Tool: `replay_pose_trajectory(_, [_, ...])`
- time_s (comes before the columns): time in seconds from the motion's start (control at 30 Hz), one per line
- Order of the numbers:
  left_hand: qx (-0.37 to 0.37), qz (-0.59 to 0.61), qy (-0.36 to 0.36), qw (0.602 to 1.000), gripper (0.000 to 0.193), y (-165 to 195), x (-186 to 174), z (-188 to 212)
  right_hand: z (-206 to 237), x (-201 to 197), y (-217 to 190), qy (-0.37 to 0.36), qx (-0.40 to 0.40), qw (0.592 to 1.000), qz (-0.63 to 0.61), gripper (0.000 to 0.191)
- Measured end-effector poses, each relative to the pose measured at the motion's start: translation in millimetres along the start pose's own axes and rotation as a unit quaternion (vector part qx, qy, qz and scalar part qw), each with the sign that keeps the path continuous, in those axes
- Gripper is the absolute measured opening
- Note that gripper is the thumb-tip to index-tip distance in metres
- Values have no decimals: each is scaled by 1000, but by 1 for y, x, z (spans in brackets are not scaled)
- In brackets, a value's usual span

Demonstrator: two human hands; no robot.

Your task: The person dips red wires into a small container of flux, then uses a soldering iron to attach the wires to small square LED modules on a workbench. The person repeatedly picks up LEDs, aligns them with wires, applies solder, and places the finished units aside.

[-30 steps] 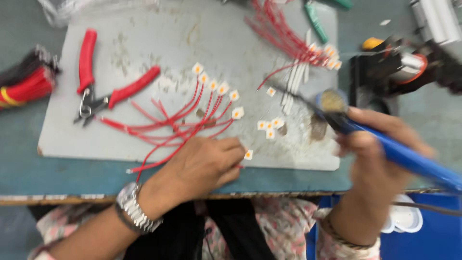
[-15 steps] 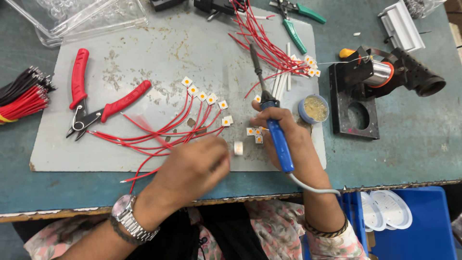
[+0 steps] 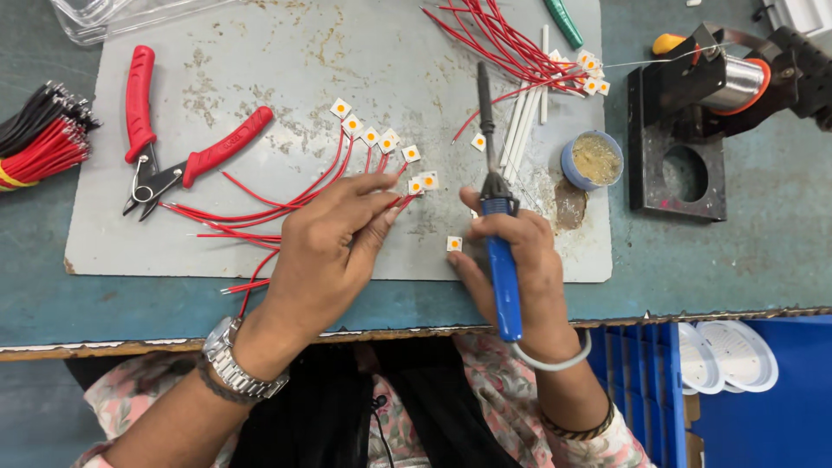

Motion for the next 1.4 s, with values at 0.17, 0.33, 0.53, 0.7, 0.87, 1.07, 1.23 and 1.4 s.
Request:
replay_pose_trajectory(0.17, [69, -72, 4, 995, 27, 19, -8, -4, -3, 16, 12, -51, 91, 984, -146, 35])
replay_pose_trajectory(0.33, [13, 38, -70, 997, 33, 6, 14, 6, 0, 4, -2, -9, 5, 1000, -25, 49])
replay_pose_trajectory(0.53, [14, 38, -107, 993, 9, 5, 24, 11, -3, 14, 5, -55, 54, 991, -112, 43])
replay_pose_trajectory(0.7, [52, 27, -122, 991, 8, 14, 26, 8, 0, 5, -6, -20, -18, 999, -24, 55])
replay_pose_trajectory(0.87, [93, -15, -145, 985, 8, 21, 29, 7, 3, 13, 3, -51, 27, 994, -95, 53])
replay_pose_trajectory(1.07, [152, -58, -195, 967, 12, 29, 40, 11, 7, 20, 11, -80, 47, 981, -173, 53])
replay_pose_trajectory(1.23, [167, -87, -218, 958, 14, 30, 45, 14, 10, 19, 9, -79, 35, 983, -165, 53])
replay_pose_trajectory(1.4, [161, -90, -227, 956, 16, 29, 48, 14, 12, 16, 9, -67, 20, 984, -163, 49])
Point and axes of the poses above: each hand's wrist, its own z-axis away from the middle knuckle, its own x-axis out of the palm, y = z × x, the point moved 10 cm from there along -z, towards the middle knuckle, and after that the axes turned 13 degrees about x, right-handed, at the moved point
